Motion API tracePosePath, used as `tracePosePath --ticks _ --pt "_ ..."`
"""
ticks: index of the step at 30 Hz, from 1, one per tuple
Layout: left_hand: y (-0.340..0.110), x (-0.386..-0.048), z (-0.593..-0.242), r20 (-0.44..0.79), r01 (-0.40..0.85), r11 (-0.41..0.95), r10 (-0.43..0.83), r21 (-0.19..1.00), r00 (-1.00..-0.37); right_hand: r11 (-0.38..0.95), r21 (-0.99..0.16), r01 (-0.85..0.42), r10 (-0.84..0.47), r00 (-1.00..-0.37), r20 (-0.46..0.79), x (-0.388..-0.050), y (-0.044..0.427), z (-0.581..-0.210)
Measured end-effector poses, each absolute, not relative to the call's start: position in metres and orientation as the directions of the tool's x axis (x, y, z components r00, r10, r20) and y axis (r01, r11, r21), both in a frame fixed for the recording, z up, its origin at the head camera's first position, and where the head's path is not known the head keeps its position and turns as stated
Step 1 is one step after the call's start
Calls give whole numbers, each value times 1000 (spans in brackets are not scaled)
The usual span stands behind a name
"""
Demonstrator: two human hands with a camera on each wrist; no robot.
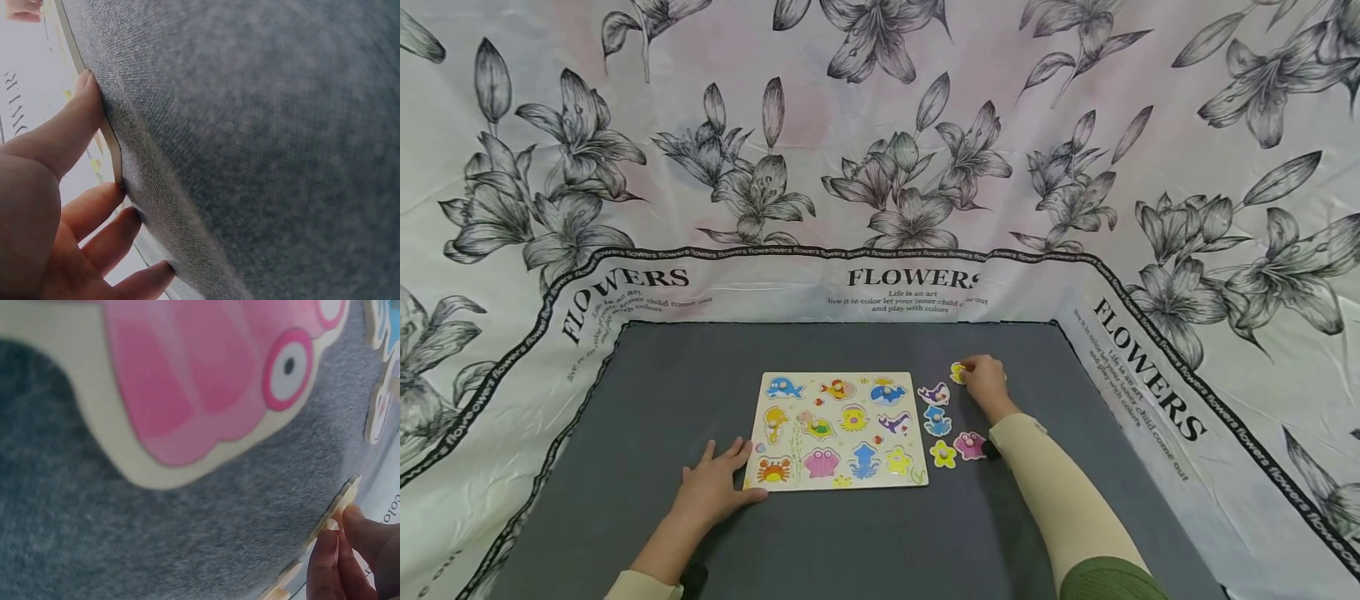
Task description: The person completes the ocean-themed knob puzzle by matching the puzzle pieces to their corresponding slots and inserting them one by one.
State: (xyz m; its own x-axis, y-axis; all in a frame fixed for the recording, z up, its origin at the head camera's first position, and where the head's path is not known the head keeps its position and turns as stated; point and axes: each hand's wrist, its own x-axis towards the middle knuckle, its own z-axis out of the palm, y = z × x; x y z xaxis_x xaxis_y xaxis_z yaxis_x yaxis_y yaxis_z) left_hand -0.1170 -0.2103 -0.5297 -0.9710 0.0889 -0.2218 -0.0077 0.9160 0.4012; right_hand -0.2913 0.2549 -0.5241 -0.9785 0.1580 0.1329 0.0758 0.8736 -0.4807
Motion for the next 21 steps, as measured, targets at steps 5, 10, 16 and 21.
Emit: tracePosePath --ticks 5,10,16,21 --pt "-209 -117 -531 -227 -10 913 91 408 -970 871 -483 89 159 -982 106 -292 257 -524" --pt "-208 -117 -531 -224 -5 910 97 414 -970 870 -487 77 156 -980 124 -290 256 -523" --pt "-209 -117 -530 -212 -9 911 87 413 -973 870 -487 75 156 -979 127 -288 251 -524" --pt "-210 -116 -527 -214 -13 913 82 408 -974 866 -494 78 160 -979 125 -289 246 -523"
